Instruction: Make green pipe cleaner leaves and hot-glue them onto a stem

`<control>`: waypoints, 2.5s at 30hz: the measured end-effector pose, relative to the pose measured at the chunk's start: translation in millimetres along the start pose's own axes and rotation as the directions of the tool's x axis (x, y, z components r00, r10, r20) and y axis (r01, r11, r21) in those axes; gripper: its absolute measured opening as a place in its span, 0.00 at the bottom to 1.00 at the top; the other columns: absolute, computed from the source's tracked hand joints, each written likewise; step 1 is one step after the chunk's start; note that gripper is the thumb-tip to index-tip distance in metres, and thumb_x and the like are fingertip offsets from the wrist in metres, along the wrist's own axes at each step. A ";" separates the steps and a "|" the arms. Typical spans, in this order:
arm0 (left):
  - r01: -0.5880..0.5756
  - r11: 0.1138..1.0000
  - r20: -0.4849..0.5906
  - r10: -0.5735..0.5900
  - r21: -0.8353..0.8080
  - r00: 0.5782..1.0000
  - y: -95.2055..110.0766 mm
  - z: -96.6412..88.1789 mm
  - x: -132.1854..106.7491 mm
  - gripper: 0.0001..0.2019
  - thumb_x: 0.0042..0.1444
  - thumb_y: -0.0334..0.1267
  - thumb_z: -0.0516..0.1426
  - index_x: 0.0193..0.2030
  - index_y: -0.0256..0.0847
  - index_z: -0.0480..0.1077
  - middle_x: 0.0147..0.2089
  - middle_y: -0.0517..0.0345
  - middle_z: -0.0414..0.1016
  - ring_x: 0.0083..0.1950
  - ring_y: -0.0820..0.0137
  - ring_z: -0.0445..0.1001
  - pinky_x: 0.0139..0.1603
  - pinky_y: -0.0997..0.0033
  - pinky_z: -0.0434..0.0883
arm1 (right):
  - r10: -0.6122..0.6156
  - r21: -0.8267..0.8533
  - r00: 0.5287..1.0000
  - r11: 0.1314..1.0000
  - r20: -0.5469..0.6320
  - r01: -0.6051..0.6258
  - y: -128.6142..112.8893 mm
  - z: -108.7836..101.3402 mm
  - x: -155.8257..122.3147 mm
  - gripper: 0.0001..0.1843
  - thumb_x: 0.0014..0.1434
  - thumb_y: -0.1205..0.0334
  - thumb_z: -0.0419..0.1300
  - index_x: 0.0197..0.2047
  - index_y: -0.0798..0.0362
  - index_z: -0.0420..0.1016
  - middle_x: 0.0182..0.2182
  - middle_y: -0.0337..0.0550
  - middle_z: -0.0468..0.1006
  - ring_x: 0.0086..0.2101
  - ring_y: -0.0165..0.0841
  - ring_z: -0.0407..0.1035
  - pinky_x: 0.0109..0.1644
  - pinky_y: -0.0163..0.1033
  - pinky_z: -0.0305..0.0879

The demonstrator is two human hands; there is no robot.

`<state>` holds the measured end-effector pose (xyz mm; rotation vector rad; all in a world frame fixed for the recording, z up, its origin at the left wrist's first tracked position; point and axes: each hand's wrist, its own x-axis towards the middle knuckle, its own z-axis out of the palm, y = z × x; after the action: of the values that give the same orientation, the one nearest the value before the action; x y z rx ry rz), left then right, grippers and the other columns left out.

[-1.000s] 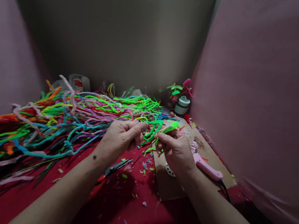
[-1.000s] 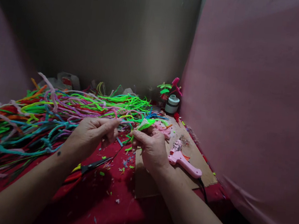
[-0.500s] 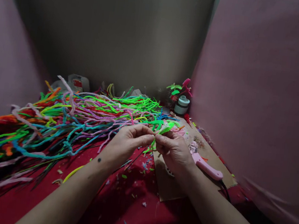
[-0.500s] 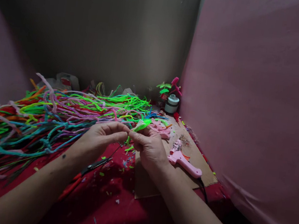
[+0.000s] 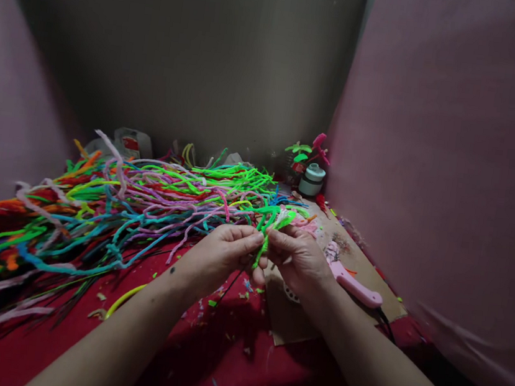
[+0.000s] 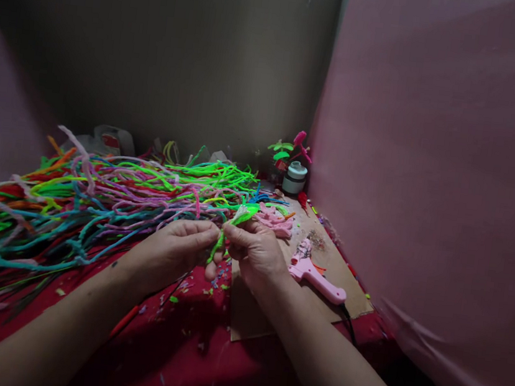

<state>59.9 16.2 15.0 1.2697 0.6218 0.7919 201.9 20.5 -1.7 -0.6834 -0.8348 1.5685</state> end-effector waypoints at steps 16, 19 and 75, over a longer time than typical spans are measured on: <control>0.161 0.938 -0.067 -0.147 0.307 0.987 17.2 -16.7 -4.8 0.06 0.48 0.36 0.58 0.32 0.36 0.72 0.19 0.61 0.69 0.20 0.75 0.66 0.27 0.73 0.63 | 0.014 0.048 0.997 0.999 0.079 -0.018 -6.4 -3.2 0.2 0.14 0.38 0.66 0.69 0.20 0.56 0.64 0.14 0.29 0.58 0.17 0.20 0.49 0.21 0.29 0.46; 0.097 0.843 -0.126 -0.035 0.529 0.991 18.5 -22.7 -2.8 0.05 0.44 0.32 0.59 0.31 0.36 0.73 0.26 0.58 0.73 0.28 0.72 0.69 0.34 0.71 0.66 | 0.004 0.072 0.998 0.997 0.068 -0.008 -7.7 -5.0 1.3 0.14 0.40 0.66 0.69 0.22 0.56 0.64 0.15 0.29 0.57 0.18 0.20 0.48 0.20 0.29 0.44; -0.025 0.999 -0.146 0.018 -0.045 0.989 -1.5 -5.0 -1.8 0.08 0.45 0.35 0.63 0.23 0.36 0.68 0.17 0.64 0.64 0.19 0.81 0.61 0.21 0.79 0.56 | -0.107 0.007 0.977 0.994 0.186 0.108 -6.6 2.3 -7.1 0.09 0.44 0.62 0.65 0.18 0.55 0.71 0.16 0.35 0.64 0.21 0.25 0.57 0.29 0.35 0.55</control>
<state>55.2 17.5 12.5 1.1848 0.7037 0.9178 204.9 13.6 4.9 -0.4904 -0.9961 1.5492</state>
